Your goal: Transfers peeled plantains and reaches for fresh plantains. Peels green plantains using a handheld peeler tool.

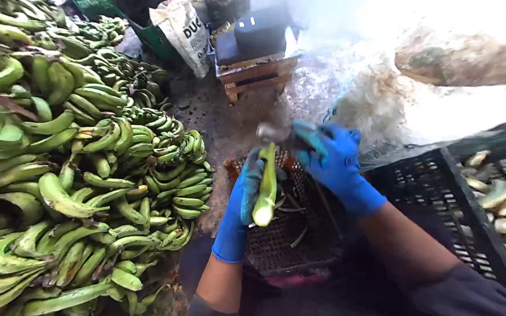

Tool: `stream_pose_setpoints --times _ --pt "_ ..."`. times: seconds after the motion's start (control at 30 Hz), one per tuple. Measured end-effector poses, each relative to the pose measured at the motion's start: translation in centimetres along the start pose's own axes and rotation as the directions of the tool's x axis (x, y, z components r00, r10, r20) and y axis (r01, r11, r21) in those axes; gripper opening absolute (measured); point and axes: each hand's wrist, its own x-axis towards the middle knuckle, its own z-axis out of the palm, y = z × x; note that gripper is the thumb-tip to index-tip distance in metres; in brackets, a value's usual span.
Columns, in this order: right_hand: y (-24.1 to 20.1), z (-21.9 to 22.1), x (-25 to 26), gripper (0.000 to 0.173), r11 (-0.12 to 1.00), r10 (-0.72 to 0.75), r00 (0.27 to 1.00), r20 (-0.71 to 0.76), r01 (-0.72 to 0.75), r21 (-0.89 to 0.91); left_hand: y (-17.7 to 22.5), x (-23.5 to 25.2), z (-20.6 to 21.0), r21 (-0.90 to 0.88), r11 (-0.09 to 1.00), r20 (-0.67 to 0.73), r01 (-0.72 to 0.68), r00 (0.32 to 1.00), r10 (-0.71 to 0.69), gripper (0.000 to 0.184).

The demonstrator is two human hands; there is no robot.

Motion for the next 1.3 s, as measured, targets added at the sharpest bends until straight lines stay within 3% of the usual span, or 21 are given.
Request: stream_pose_setpoints --times 0.1,0.2,0.3,0.33,0.37,0.4,0.47,0.53,0.6,0.63,0.7,0.77,0.83,0.87,0.93,1.0,1.07,1.1,1.13,1.2,1.3 --pt "2.0 -0.2 1.6 0.051 0.991 0.134 0.985 -0.105 -0.136 -0.007 -0.3 0.2 0.2 -0.068 0.994 0.044 0.084 0.996 -0.081 0.048" --pt "-0.9 0.8 -0.5 0.058 0.998 0.025 0.999 0.023 -0.027 0.06 -0.3 0.6 -1.2 -0.038 0.987 -0.192 -0.156 0.97 0.146 0.047" --pt "-4.1 1.4 -3.9 0.054 0.973 -0.207 0.978 0.019 0.203 0.111 -0.1 1.2 -0.9 0.033 0.883 -0.508 -0.469 0.753 0.419 0.04" --pt "-4.5 1.2 -4.3 0.052 0.962 -0.254 0.967 -0.003 0.253 0.107 0.0 1.1 -0.7 0.043 0.854 -0.531 -0.519 0.712 0.459 0.04" --pt "-4.3 1.1 -4.0 0.05 0.956 -0.271 0.963 -0.015 0.27 0.112 -0.1 0.6 -0.6 0.031 0.858 -0.482 -0.512 0.744 0.462 0.04" --pt "-3.7 0.9 -3.1 0.048 0.961 -0.247 0.969 -0.017 0.247 0.123 -0.2 0.0 -0.4 -0.002 0.897 -0.371 -0.442 0.833 0.41 0.039" --pt "-1.5 0.5 -0.5 0.047 0.982 -0.145 0.989 -0.029 0.147 0.115 -0.2 -0.6 -0.6 -0.05 0.984 -0.063 -0.171 0.984 0.168 0.04" --pt "0.6 0.2 1.1 0.055 0.998 -0.029 0.997 -0.073 0.033 0.056 -0.7 -0.3 -1.1 -0.031 0.998 0.135 0.053 0.99 -0.049 0.054" --pt "1.1 -0.2 1.4 0.054 0.998 0.042 0.995 -0.091 -0.038 0.048 -0.8 -0.1 -1.2 -0.022 0.999 0.144 0.048 0.989 -0.045 0.057" --pt "0.5 -0.2 1.0 0.052 0.997 0.06 0.996 -0.067 -0.056 0.053 -0.8 0.1 -1.4 -0.066 0.998 0.091 -0.005 0.996 0.011 0.054" --pt "-1.4 0.2 -0.7 0.052 0.997 -0.007 0.999 -0.046 0.01 0.076 -0.6 0.5 -1.1 -0.093 0.971 -0.158 -0.222 0.966 0.206 0.044" --pt "-2.9 0.7 -2.9 0.052 0.987 -0.133 0.99 -0.039 0.136 0.085 0.0 0.9 -0.2 -0.094 0.905 -0.42 -0.415 0.84 0.342 0.038" --pt "-3.6 0.6 -4.3 0.049 0.963 -0.255 0.965 -0.054 0.258 0.08 0.6 1.0 0.3 -0.113 0.858 -0.558 -0.502 0.746 0.363 0.037" --pt "-3.7 0.6 -4.2 0.048 0.951 -0.295 0.953 -0.072 0.3 0.074 0.4 0.8 0.3 -0.095 0.857 -0.538 -0.506 0.751 0.383 0.036" --pt "-2.8 0.6 -2.9 0.047 0.953 -0.278 0.958 -0.064 0.283 0.103 -0.5 -0.2 -0.1 -0.045 0.913 -0.312 -0.404 0.874 0.372 0.036" --pt "-1.0 0.4 -0.7 0.045 0.98 -0.16 0.983 -0.086 0.169 0.106 -0.6 -0.5 0.1 -0.031 0.991 -0.034 -0.134 0.991 0.133 0.031" --pt "0.8 -0.1 0.8 0.05 0.997 -0.02 0.992 -0.128 0.029 0.071 -1.3 -0.2 0.2 -0.109 0.991 0.089 0.077 0.994 -0.067 0.044" --pt "1.0 -0.3 1.0 0.051 0.998 0.024 0.991 -0.132 -0.015 0.065 -1.5 0.1 0.0 -0.144 0.986 0.087 0.083 0.994 -0.071 0.046" --pt "0.7 -0.4 0.7 0.052 0.998 0.031 0.992 -0.124 -0.023 0.062 -1.5 0.4 -0.4 -0.174 0.984 0.042 0.029 0.999 -0.022 0.045" --pt "-1.1 0.3 -1.1 0.052 0.996 -0.053 0.995 -0.085 0.059 0.072 -0.9 0.9 -0.2 -0.177 0.957 -0.236 -0.229 0.954 0.185 0.04" --pt "-3.5 1.1 -4.2 0.048 0.959 -0.272 0.959 -0.079 0.277 0.056 0.3 1.1 0.3 -0.148 0.84 -0.579 -0.522 0.735 0.354 0.04"
